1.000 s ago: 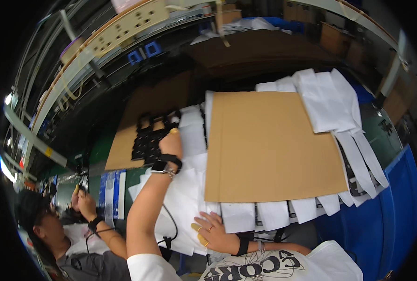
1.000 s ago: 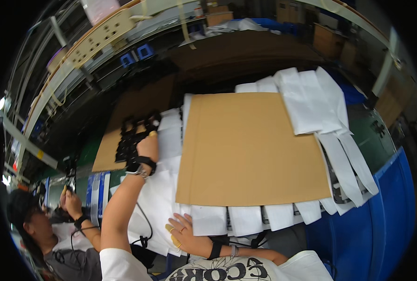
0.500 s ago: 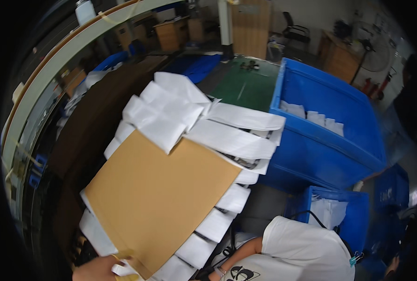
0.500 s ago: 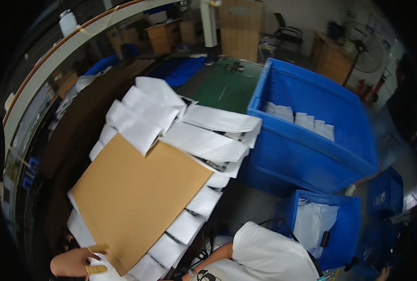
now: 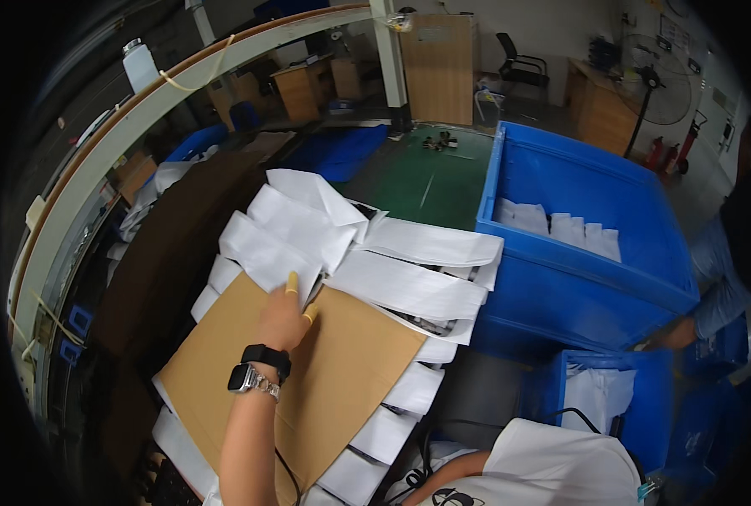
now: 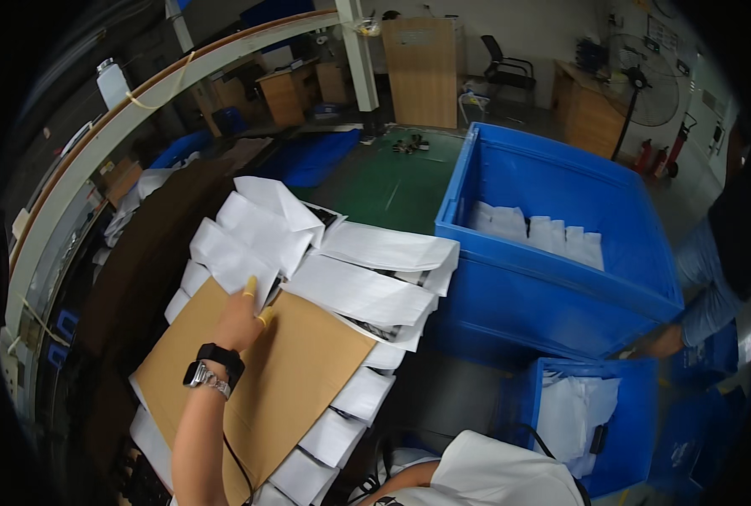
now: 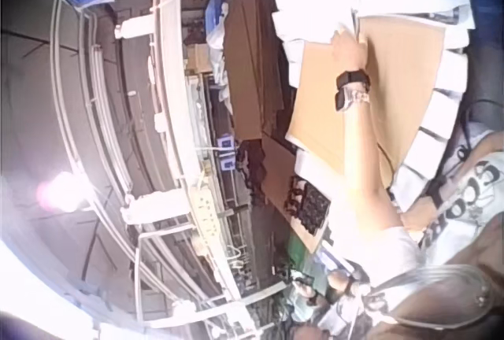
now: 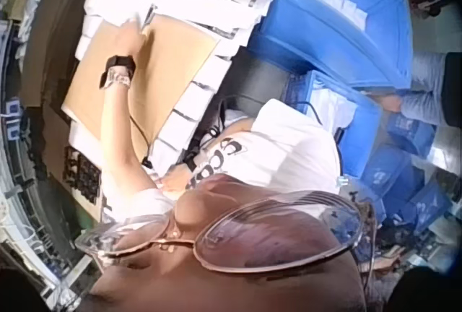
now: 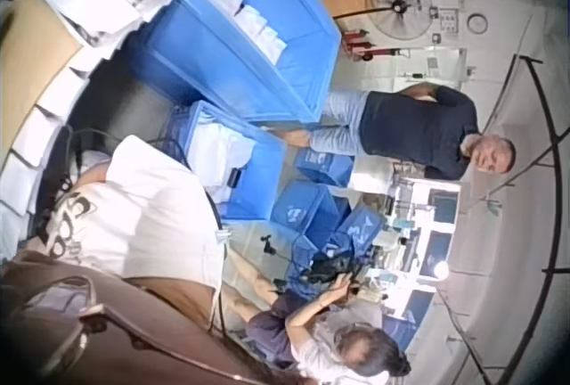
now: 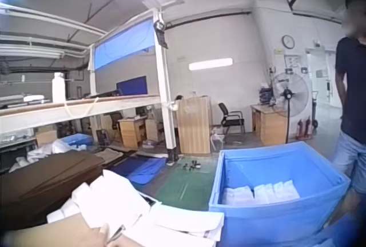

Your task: The worker is assembling electronic components, specifically handling plastic housings and internal parts at a factory workstation.

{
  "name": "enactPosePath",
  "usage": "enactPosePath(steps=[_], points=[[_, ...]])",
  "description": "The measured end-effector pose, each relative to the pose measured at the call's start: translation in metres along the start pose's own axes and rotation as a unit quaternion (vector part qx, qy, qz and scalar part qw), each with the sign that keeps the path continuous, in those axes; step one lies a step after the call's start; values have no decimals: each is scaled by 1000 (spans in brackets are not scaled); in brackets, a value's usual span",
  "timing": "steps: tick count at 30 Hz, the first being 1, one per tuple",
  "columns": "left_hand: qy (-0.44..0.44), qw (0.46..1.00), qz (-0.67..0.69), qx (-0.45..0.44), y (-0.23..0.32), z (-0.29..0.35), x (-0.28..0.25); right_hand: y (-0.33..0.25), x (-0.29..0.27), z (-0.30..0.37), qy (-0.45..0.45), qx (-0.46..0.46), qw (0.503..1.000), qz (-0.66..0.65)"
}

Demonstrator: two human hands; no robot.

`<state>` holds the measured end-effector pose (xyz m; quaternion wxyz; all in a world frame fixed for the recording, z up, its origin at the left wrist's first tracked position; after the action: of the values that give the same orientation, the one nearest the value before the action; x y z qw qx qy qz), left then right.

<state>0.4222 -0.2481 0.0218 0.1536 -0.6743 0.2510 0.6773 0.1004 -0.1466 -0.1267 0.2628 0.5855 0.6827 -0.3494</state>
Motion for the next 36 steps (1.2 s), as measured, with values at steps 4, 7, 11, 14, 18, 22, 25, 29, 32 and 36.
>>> enactPosePath(steps=[4,7,11,14,18,22,25,29,32,36], points=[[69,996,16,49,-9,16,-12,-2,0,-4,-4,-18,1000,-19],[-7,997,-47,-65,-17,42,-25,-5,0,-7,-4,-36,999,-32],[-95,992,-62,-61,-11,105,-18,-14,-2,-15,0,-66,997,-38],[-48,993,-45,-97,-21,158,-20,-26,8,-30,2,-114,993,-41],[114,990,-60,-56,-41,218,-35,-45,37,-40,-1,-171,983,-60],[5,971,113,-212,-59,261,-49,-38,71,-28,-50,46,943,-325],[34,853,379,-358,-75,335,-61,-29,23,-63,-100,89,984,-120],[129,778,499,-359,-48,412,-97,-15,8,-48,-262,272,836,-399],[251,523,712,-395,-21,522,-79,-22,7,-45,-203,240,858,-407],[254,618,585,-459,17,552,-59,-20,-9,-67,-38,139,977,-155]])
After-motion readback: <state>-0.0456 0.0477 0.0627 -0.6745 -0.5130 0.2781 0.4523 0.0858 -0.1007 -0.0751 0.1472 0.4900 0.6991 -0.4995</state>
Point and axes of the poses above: each hand's wrist, its own z-axis away from the middle knuckle, its own x-axis out of the palm, y = z × x, the point moved 4 cm from there along -z, towards the middle knuckle, and after that the axes turned 1 degree about -z, right-handed, at the moved point
